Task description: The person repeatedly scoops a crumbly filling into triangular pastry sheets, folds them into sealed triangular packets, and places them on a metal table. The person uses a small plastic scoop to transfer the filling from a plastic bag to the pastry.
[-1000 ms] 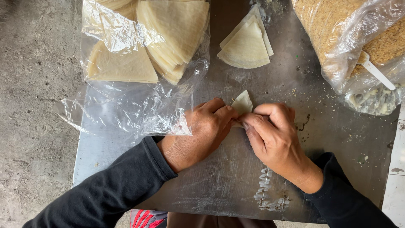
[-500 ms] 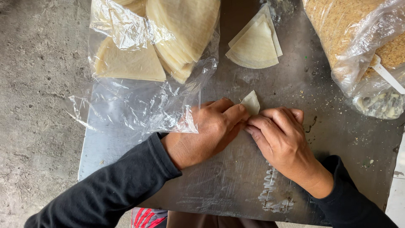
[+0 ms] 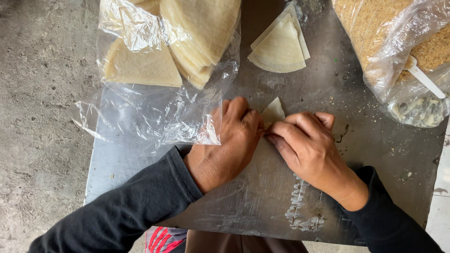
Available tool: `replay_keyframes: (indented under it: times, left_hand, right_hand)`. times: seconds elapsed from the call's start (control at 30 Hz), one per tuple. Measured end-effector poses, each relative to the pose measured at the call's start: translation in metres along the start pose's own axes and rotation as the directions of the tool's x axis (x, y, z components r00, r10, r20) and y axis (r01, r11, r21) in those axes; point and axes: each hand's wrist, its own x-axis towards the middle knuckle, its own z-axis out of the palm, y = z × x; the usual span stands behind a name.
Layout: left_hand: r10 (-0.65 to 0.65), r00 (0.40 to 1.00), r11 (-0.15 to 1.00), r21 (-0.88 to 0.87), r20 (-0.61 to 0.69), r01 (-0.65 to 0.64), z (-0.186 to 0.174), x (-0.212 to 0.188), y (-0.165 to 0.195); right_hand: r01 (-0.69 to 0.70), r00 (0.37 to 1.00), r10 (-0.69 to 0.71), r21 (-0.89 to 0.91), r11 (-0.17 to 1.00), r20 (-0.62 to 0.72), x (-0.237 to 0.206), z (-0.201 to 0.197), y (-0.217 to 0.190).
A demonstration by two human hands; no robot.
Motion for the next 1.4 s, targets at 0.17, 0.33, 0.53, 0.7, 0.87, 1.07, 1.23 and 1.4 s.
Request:
replay_keyframes:
  times: [0.17, 0.33, 0.53, 0.7, 0.87, 1.07, 1.23, 1.4]
  left_hand:
    - [-0.006, 0.999, 1.0, -0.029, -0.034, 0.005, -0.008, 0.003, -0.004]
    - [0.0, 0.996, 0.999, -0.045, -0.085, -0.003, -0.009, 0.005, -0.005]
    - [0.011, 0.995, 0.999, -0.033, -0.095, -0.014, -0.011, 0.004, -0.006]
    - [0.087, 0.99, 0.995, -0.029, -0.11, -0.091, -0.005, 0.009, -0.011]
    - [0.112, 0.982, 0.991, 0.084, -0.155, -0.1, 0.003, 0.007, -0.012]
    - [0.098, 0.978, 0.995, 0.047, -0.185, -0.091, 0.005, 0.008, -0.012]
    - [0.22, 0.961, 0.973, 0.103, -0.17, -0.204, 0.001, 0.011, -0.016]
    - [0.218, 0.965, 0.967, 0.167, -0.148, -0.193, -0.003, 0.013, -0.015]
  right_hand:
    - [-0.004, 0.999, 0.0, -0.072, 0.997, -0.049, -0.006, 0.008, 0.005]
    - [0.059, 0.997, -0.063, -0.075, 0.995, -0.052, -0.006, 0.006, 0.007]
    - [-0.009, 1.0, 0.008, -0.072, 0.997, -0.015, -0.003, 0.006, 0.003]
    - [-0.003, 0.998, -0.006, -0.137, 0.991, -0.06, -0.001, 0.008, 0.002]
    - [-0.015, 0.999, 0.011, -0.089, 0.996, -0.048, 0.002, 0.005, 0.005]
    - [-0.048, 0.995, 0.037, -0.119, 0.992, -0.092, 0.004, 0.007, 0.004]
    - [-0.041, 0.993, 0.024, -0.144, 0.989, -0.115, 0.004, 0.009, 0.009]
    - [-0.026, 0.991, 0.008, -0.133, 0.991, -0.133, 0.004, 0.007, 0.011]
